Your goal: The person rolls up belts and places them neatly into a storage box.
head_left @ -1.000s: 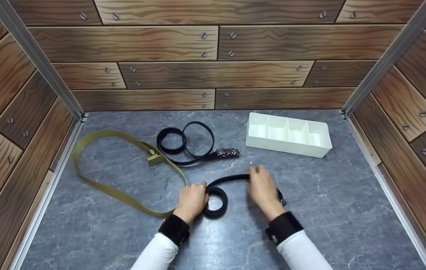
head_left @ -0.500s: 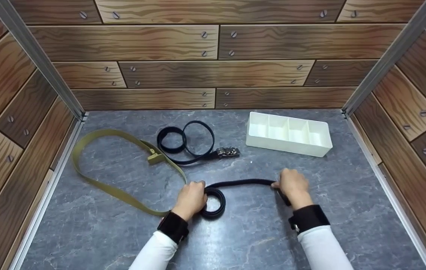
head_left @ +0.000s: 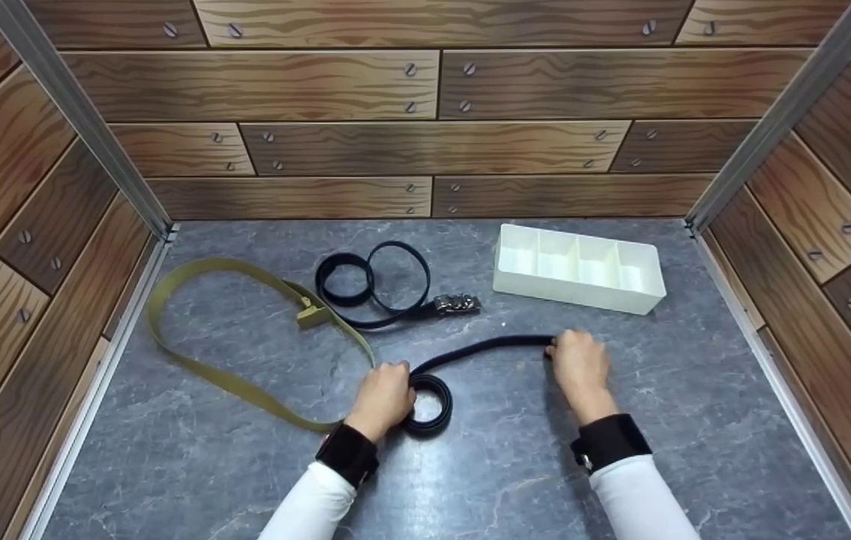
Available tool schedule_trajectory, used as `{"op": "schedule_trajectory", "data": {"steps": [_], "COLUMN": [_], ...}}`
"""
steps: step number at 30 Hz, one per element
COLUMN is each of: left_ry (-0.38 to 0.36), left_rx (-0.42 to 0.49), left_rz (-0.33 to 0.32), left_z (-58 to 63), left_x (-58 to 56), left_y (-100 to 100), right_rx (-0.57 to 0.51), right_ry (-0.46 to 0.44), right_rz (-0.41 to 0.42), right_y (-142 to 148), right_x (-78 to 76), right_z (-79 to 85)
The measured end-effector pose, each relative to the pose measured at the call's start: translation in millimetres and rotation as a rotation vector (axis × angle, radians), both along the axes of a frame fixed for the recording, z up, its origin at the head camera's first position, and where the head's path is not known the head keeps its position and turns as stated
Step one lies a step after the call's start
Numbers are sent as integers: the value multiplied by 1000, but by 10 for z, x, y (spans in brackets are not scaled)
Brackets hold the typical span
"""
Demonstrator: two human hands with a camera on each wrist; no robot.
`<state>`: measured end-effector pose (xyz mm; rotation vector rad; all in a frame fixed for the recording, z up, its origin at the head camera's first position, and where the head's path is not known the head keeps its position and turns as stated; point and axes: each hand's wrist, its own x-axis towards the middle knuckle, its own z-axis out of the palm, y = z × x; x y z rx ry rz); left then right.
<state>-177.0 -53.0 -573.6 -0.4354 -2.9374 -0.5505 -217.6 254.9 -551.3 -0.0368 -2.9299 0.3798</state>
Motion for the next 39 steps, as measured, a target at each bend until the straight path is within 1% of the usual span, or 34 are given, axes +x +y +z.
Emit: {"op": "schedule_trajectory", "data": {"steps": [3,6,9,11,14,16,18,20,22,23,25,30,33,34,36,38,39], "left_ry": [3,7,18,9,-9,-28,-33,-38,-38,-37,-34,-38,-45,-49,-60,-69,-72], "left_rx": [12,28,39,44,47,51,55,57,53,52,51,61,57,55,54,59,64], "left_rz": [12,30,42,49,57,65,71,79,88,92,104,133,127,120,99,75,63], "left_z": [-7,-22,-37,-35,-29,-23,-29,-29,-29,-30,-25,-16,-16,-14,-10,-5,-2], "left_x": [6,11,17,19,19,19,19,21,25,28,35,52,52,50,46,38,33], "left_y": [-1,-3,-5,-2,7,17,29,47,70,83,109,153,157,153,140,120,109], "right_rx": [-56,-112,-147,-162,-169,-151,-133,-137,-169,-204,-287,-476,-555,-556,-526,-462,-411], "right_ry": [33,19,9,-17,-16,20,104,166,175,157,76,-216,-344,-359,-344,-306,-272], "right_rz": [53,104,156,157,134,113,116,125,146,163,205,351,406,420,438,449,453], "right_y": [34,119,254,346,440,446,390,263,80,-25,-257,-787,-1005,-1060,-1147,-1208,-1228], "right_x": [30,60,83,88,87,86,94,117,153,173,221,328,376,386,399,400,397], "right_z": [-20,-30,-45,-36,-25,-16,-13,-9,2,-1,-11,-97,-154,-167,-185,-186,-182]}}
